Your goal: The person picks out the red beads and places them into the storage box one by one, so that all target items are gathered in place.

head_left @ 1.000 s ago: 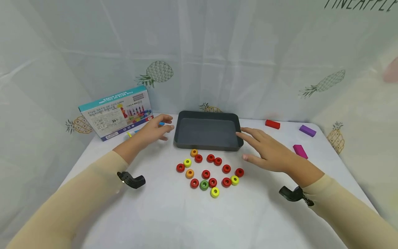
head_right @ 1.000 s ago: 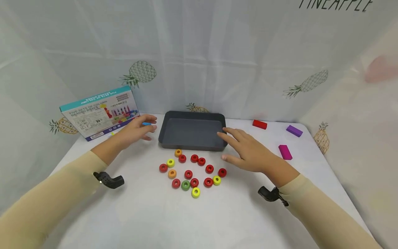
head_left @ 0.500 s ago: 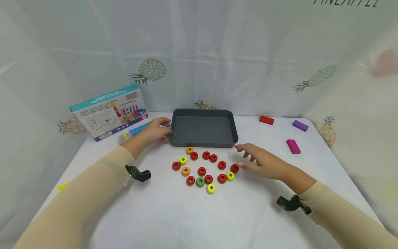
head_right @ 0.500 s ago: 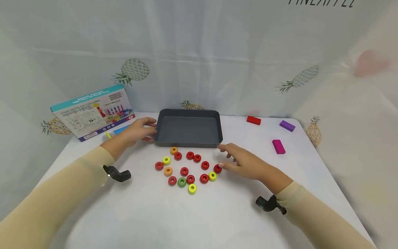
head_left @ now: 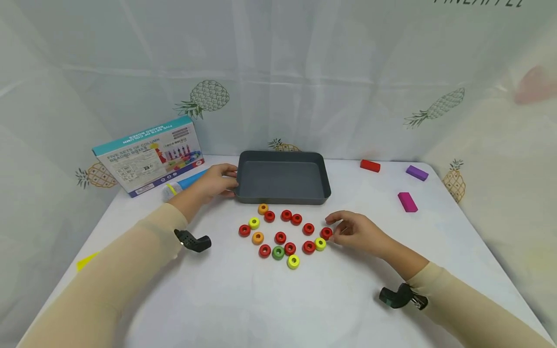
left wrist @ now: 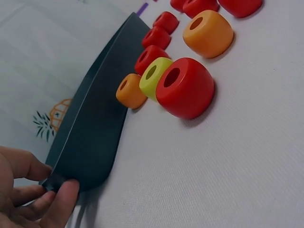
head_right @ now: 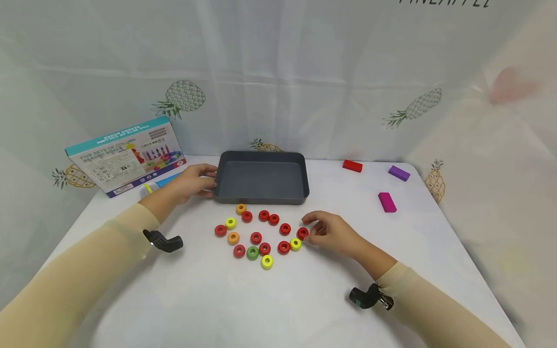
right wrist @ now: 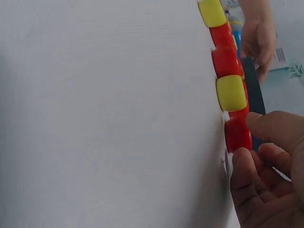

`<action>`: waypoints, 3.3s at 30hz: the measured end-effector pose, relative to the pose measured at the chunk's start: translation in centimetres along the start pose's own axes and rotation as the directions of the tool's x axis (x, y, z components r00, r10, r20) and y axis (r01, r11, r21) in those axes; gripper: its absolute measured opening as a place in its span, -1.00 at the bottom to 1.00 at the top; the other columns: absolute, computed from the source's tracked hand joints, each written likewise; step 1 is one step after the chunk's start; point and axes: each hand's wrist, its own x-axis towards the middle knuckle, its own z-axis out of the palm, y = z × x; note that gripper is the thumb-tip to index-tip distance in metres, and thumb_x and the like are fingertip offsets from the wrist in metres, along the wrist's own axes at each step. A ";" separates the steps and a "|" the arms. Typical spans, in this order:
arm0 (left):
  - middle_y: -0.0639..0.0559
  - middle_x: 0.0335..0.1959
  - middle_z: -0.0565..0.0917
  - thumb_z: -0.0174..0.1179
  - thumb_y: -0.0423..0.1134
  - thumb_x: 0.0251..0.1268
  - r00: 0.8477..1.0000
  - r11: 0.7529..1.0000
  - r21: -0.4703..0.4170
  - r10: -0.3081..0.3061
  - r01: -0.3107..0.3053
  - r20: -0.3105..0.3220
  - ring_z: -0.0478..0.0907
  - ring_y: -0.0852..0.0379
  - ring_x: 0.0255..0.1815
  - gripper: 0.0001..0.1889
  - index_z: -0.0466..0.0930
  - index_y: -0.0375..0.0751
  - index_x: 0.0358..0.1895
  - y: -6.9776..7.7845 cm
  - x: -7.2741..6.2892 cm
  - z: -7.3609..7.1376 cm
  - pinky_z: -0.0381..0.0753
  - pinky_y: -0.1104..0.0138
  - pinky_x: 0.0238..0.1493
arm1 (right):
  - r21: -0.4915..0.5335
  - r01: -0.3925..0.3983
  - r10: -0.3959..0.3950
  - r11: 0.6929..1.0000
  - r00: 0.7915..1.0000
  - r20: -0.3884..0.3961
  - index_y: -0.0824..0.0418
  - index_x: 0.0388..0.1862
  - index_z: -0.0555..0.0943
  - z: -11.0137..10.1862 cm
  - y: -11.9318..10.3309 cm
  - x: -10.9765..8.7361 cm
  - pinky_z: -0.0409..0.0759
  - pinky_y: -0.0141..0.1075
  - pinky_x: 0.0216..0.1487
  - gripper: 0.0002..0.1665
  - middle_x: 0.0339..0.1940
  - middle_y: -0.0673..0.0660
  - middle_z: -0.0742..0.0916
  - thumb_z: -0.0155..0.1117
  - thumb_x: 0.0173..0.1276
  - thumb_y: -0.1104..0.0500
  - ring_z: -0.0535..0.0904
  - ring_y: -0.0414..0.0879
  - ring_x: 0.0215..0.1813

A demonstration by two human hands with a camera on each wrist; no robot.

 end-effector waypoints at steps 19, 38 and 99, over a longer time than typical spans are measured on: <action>-0.18 0.37 0.40 0.14 -0.41 0.42 1.000 1.000 0.003 -0.008 0.008 0.002 0.56 -0.11 0.14 -0.36 0.23 -0.17 0.54 0.2 0.3 0.1 0.78 0.23 -0.09 | -0.195 0.139 -0.140 0.971 0.990 0.009 0.11 0.07 0.67 0.1 0.0 0.8 0.71 -0.39 -0.15 -0.61 -0.12 -0.10 0.73 0.51 0.26 0.19 0.62 -0.20 -0.17; -0.19 0.41 0.37 0.12 -0.40 0.45 1.000 1.000 0.022 -0.014 0.014 0.008 0.53 -0.12 0.17 -0.36 0.21 -0.16 0.55 -0.3 0.5 0.0 0.77 0.24 -0.07 | -0.256 0.196 -0.235 0.947 0.963 -0.131 0.15 0.10 0.67 -5.7 -5.3 7.4 0.76 -0.23 -0.10 -0.63 -0.10 -0.01 0.75 0.44 0.32 0.16 0.68 -0.11 -0.05; -0.21 0.45 0.34 0.09 -0.39 0.47 0.998 1.000 -0.001 -0.014 0.014 0.056 0.48 -0.17 0.26 -0.35 0.15 -0.17 0.58 0.0 0.1 -0.3 0.76 0.25 -0.04 | -0.191 0.107 -0.131 0.976 0.984 -0.117 0.21 0.20 0.64 -3.2 -5.8 9.5 0.72 -0.18 0.09 -0.47 0.12 0.19 0.73 0.50 0.29 0.07 0.68 -0.07 0.03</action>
